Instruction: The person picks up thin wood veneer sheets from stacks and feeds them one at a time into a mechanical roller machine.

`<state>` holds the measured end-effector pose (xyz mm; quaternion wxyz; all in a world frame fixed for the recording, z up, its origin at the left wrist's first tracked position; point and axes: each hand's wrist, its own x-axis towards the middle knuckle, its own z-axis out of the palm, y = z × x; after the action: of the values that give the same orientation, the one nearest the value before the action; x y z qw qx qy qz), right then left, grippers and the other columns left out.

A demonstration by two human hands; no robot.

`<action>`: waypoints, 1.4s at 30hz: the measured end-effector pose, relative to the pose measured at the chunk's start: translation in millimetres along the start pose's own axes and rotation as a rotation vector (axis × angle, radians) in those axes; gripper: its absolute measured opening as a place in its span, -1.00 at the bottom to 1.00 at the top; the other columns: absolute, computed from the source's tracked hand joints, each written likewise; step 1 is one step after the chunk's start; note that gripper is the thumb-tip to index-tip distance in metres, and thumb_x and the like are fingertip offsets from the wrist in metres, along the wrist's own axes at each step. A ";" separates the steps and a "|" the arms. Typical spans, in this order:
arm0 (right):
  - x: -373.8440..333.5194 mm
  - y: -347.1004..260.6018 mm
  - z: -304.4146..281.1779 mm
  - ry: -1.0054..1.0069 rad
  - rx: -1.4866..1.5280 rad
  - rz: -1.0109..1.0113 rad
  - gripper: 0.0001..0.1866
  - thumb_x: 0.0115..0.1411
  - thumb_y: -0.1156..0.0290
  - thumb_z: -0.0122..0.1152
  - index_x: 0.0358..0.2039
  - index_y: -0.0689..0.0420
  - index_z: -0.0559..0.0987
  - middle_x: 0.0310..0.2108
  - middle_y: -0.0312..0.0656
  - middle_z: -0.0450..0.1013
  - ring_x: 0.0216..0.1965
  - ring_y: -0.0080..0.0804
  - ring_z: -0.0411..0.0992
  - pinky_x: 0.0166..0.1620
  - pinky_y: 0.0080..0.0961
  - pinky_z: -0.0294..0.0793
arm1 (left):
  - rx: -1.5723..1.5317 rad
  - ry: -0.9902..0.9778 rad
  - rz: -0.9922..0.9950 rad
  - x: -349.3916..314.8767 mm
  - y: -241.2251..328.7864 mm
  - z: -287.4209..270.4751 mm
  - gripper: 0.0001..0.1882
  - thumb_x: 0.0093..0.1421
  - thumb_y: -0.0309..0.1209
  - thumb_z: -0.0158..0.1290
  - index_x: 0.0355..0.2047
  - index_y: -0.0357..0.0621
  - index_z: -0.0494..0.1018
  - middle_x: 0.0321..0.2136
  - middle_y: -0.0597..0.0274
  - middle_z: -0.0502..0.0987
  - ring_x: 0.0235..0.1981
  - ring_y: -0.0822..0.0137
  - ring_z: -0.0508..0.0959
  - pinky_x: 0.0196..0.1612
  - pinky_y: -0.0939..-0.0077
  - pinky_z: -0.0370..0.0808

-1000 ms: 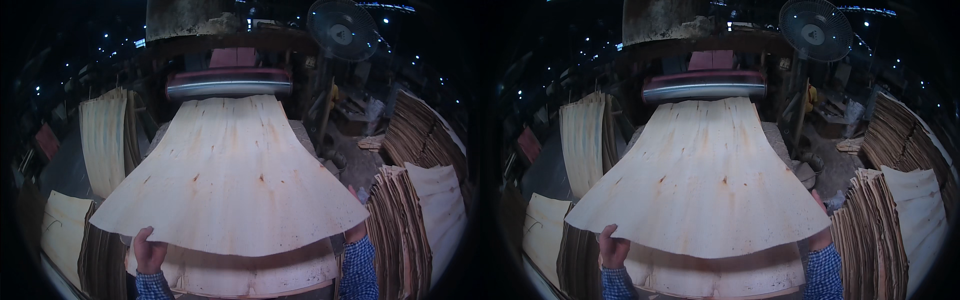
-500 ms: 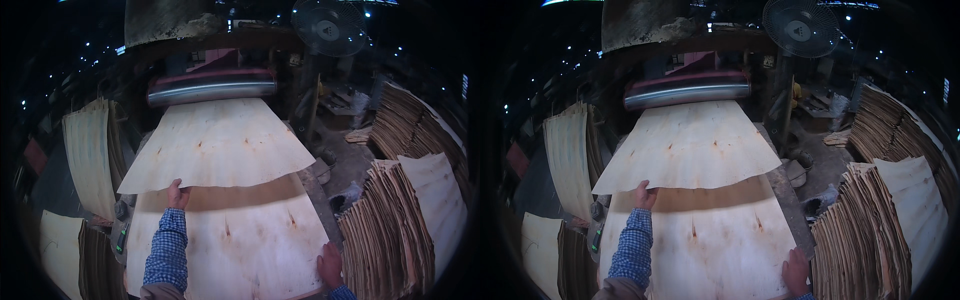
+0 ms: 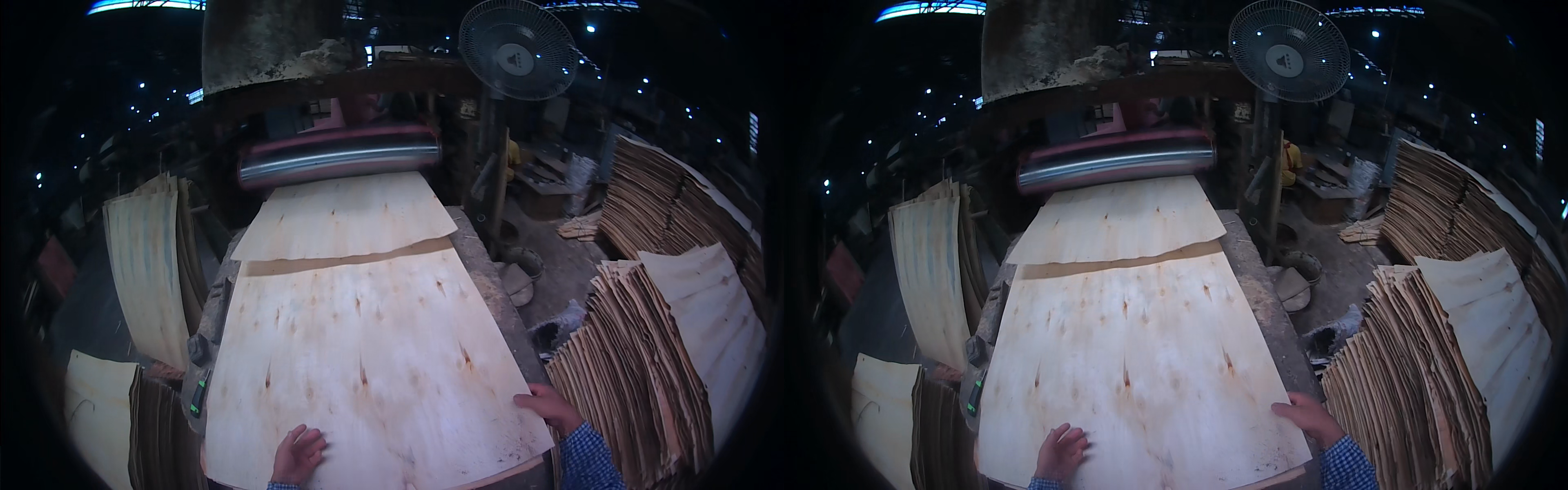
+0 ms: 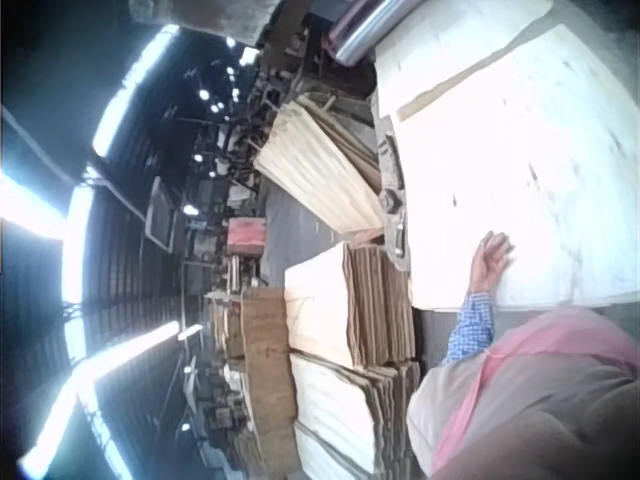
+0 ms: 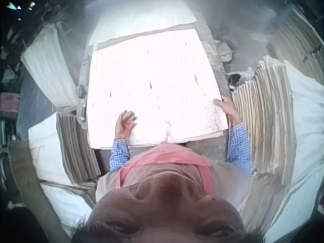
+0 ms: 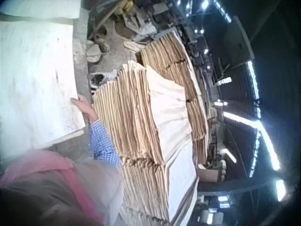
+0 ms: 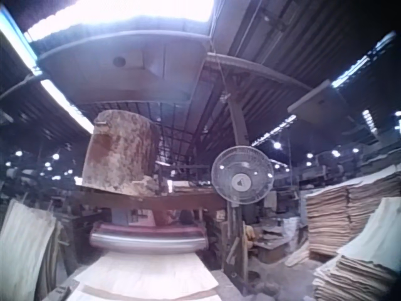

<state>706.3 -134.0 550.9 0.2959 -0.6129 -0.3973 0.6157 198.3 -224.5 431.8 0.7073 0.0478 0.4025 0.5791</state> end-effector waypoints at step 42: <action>64.2 -90.0 -1.5 -0.349 0.999 -0.530 -0.45 0.32 0.12 -0.10 0.15 0.29 0.34 0.02 -0.02 0.44 0.02 -0.13 0.43 0.08 -0.28 0.44 | -0.308 -0.221 0.499 -61.9 113.4 137.7 -0.47 0.18 -0.50 -0.08 0.18 -0.36 0.18 0.10 -0.02 0.38 0.13 0.12 0.41 0.22 0.18 0.34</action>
<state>692.0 -33.3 594.3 0.6225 -0.1688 -0.2416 0.7250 195.5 -185.8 616.6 0.5818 0.0999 0.2066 0.7803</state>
